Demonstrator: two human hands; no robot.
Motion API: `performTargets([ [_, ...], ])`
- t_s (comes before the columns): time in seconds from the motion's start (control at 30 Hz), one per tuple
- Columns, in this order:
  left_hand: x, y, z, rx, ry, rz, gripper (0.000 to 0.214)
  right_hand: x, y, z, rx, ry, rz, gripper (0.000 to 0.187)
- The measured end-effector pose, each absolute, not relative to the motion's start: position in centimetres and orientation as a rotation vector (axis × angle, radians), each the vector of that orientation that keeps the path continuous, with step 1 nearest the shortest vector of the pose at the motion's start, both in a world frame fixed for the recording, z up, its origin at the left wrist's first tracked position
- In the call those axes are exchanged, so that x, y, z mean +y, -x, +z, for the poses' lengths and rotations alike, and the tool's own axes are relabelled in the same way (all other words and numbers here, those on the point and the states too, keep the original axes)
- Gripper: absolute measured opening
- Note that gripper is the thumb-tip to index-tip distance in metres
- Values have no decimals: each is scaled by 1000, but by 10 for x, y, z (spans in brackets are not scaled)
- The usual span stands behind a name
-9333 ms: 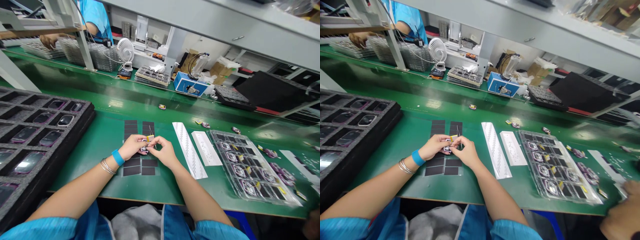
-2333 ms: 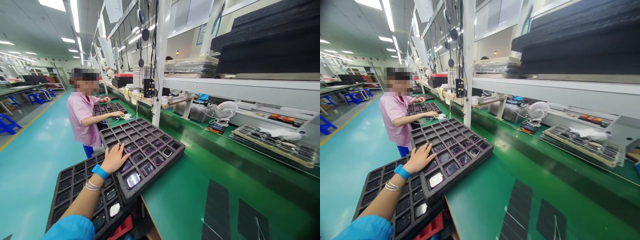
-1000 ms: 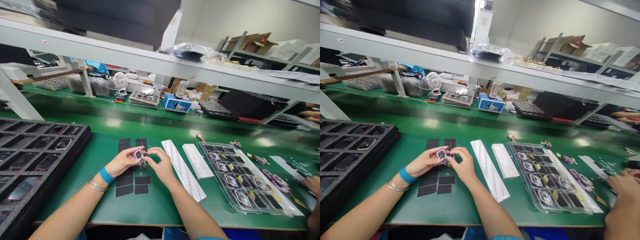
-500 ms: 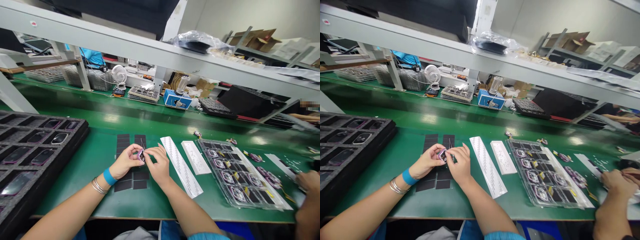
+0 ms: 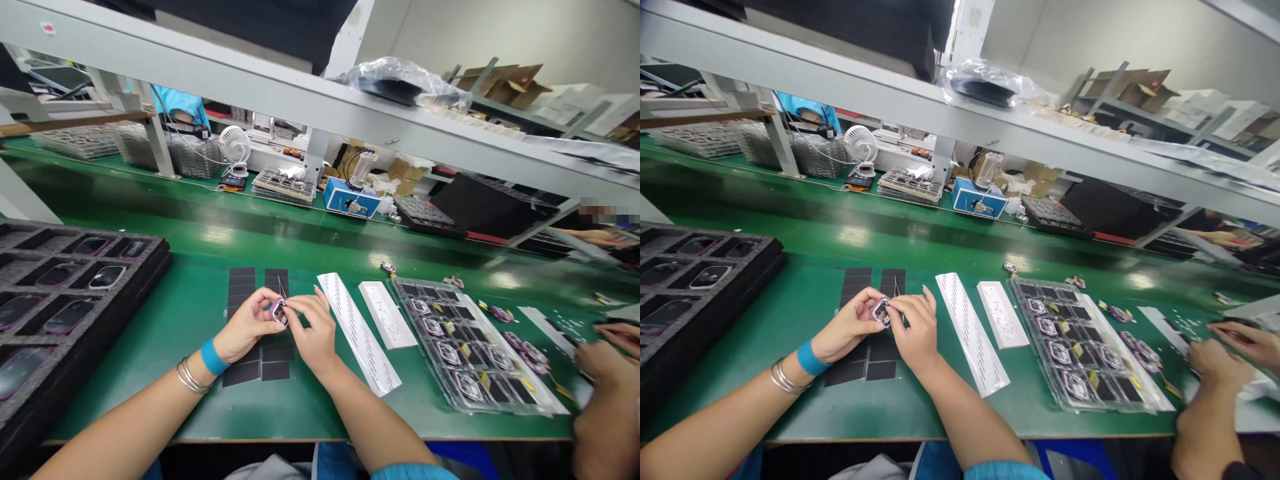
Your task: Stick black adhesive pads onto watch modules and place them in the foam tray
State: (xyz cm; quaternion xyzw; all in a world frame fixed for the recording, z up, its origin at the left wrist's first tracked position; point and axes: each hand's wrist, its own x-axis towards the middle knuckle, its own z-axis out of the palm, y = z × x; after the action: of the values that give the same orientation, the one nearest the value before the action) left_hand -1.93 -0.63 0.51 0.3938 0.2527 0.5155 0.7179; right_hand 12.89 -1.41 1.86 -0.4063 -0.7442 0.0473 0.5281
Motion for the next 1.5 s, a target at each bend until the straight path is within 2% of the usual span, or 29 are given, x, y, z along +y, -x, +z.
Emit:
performTargets([
  [0.27, -8, 17, 2, 570, -869, 1163, 45, -13, -129, 14, -1808, 930, 1, 17],
  [0.83, -11, 12, 3, 607, -891, 1209, 41, -12, -126, 13, -1791, 982, -43, 10],
  [0.97, -9, 15, 4, 602, -827, 1183, 42, -7, -129, 10, -1815, 949, 90, 10],
  [1.17, -1, 27, 7, 596, -723, 1077, 39, -1, -138, 13, -1730, 960, 549, 18],
  [1.5, 7, 37, 4, 476, -922, 1085, 40, -8, -137, 23, -1769, 913, 714, 6],
])
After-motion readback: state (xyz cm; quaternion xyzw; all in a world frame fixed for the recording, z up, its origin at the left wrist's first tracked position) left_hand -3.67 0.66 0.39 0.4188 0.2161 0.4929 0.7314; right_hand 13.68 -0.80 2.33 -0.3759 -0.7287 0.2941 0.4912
